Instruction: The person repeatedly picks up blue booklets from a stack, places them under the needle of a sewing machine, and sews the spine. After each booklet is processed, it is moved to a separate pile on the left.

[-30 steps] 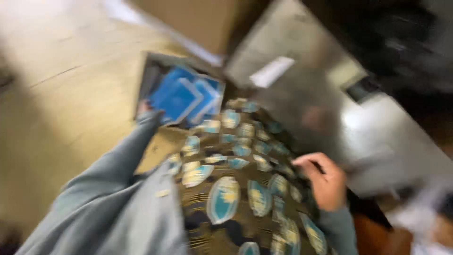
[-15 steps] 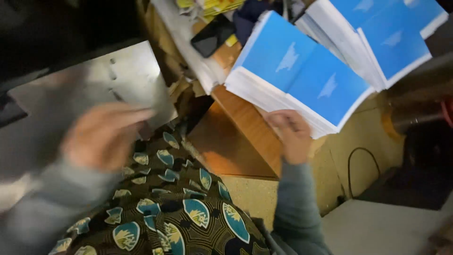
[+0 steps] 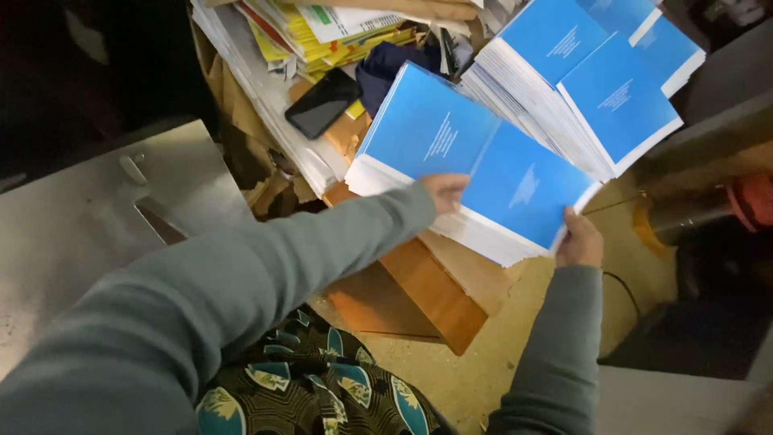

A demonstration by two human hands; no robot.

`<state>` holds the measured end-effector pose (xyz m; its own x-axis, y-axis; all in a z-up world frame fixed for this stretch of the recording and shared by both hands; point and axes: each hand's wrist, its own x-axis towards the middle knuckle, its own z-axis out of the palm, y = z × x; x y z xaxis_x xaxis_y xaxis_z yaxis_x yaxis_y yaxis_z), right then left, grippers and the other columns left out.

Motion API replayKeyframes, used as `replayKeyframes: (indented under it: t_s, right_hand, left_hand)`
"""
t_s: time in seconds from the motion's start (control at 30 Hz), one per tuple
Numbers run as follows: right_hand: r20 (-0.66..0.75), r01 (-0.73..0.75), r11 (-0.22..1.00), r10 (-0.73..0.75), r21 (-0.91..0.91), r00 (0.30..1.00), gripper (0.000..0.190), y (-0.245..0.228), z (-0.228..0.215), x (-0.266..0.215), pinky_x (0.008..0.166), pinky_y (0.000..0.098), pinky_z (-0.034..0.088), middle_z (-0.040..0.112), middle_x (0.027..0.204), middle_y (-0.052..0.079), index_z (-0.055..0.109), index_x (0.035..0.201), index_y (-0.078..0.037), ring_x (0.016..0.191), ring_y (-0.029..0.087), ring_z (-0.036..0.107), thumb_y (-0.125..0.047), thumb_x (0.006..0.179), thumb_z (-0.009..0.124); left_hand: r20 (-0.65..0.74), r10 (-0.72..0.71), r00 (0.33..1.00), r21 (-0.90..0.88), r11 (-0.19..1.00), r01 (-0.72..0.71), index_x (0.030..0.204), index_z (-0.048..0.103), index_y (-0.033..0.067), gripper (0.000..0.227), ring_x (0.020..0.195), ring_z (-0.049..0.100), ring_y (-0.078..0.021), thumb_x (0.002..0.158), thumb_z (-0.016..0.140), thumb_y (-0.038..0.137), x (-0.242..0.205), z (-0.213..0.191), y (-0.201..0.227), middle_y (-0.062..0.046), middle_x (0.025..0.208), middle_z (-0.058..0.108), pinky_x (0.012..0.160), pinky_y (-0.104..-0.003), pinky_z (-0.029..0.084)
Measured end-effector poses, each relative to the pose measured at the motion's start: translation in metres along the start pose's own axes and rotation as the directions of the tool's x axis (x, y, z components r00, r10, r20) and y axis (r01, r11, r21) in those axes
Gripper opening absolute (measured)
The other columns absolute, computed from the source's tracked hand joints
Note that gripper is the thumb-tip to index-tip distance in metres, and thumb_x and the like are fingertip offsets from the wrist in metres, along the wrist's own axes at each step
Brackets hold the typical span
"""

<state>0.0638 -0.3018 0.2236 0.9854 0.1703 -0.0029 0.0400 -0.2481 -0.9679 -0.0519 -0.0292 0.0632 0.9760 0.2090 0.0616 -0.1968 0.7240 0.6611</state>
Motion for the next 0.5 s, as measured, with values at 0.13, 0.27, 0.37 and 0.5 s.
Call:
replayKeyframes:
  t_s: [0.13,0.27,0.37,0.5]
  right_hand:
    - [0.029,0.128,0.992,-0.128,-0.012,0.991,0.043,-0.007,-0.002,-0.016,0.084,0.041,0.054,0.067,0.104,0.014,0.06,0.126,-0.003,0.098,0.026,0.068,-0.026,0.093,0.077]
    - [-0.128,0.398,0.895,-0.427,-0.204,0.895,0.014,-0.038,-0.028,-0.024,0.065,0.0297,0.046,0.061,0.083,-0.006,0.072,0.093,-0.014,0.078,0.008,0.057,-0.017,0.083,0.081]
    - [0.042,0.745,0.655,-0.747,-0.128,0.663,0.029,-0.101,-0.047,-0.086,0.09,0.0402,0.051,0.065,0.11,0.009,0.067,0.117,-0.004,0.101,0.021,0.06,0.006,0.09,0.07]
    - [0.168,0.727,0.659,-0.708,-0.195,0.686,0.02,-0.156,-0.04,-0.172,0.091,0.0339,0.041,0.055,0.105,0.011,0.057,0.109,-0.001,0.098,0.021,0.05,0.002,0.106,0.076]
  left_hand:
    - [-0.023,0.009,1.0,0.524,0.852,0.005,0.142,0.05,0.0234,0.077,0.13,0.047,-0.0264,0.075,0.086,0.01,-0.076,0.084,0.052,-0.009,0.146,0.046,0.106,-0.037,0.047]
    - [-0.065,-0.01,0.998,0.803,0.593,0.058,0.143,0.041,0.0192,0.071,0.135,0.046,-0.0213,0.079,0.072,0.01,-0.101,0.138,0.127,-0.003,0.145,0.049,0.107,-0.036,0.042]
    - [0.263,0.276,0.924,0.946,0.116,-0.303,0.14,0.043,0.0134,0.048,0.129,0.048,-0.032,0.094,0.054,0.009,-0.12,0.185,0.169,-0.013,0.141,0.05,0.109,-0.046,0.039]
    - [0.44,0.272,0.856,0.898,-0.129,-0.421,0.145,0.034,0.0184,0.072,0.138,0.043,-0.0345,0.086,0.075,0.013,-0.132,0.212,0.176,-0.011,0.15,0.044,0.114,-0.048,0.037]
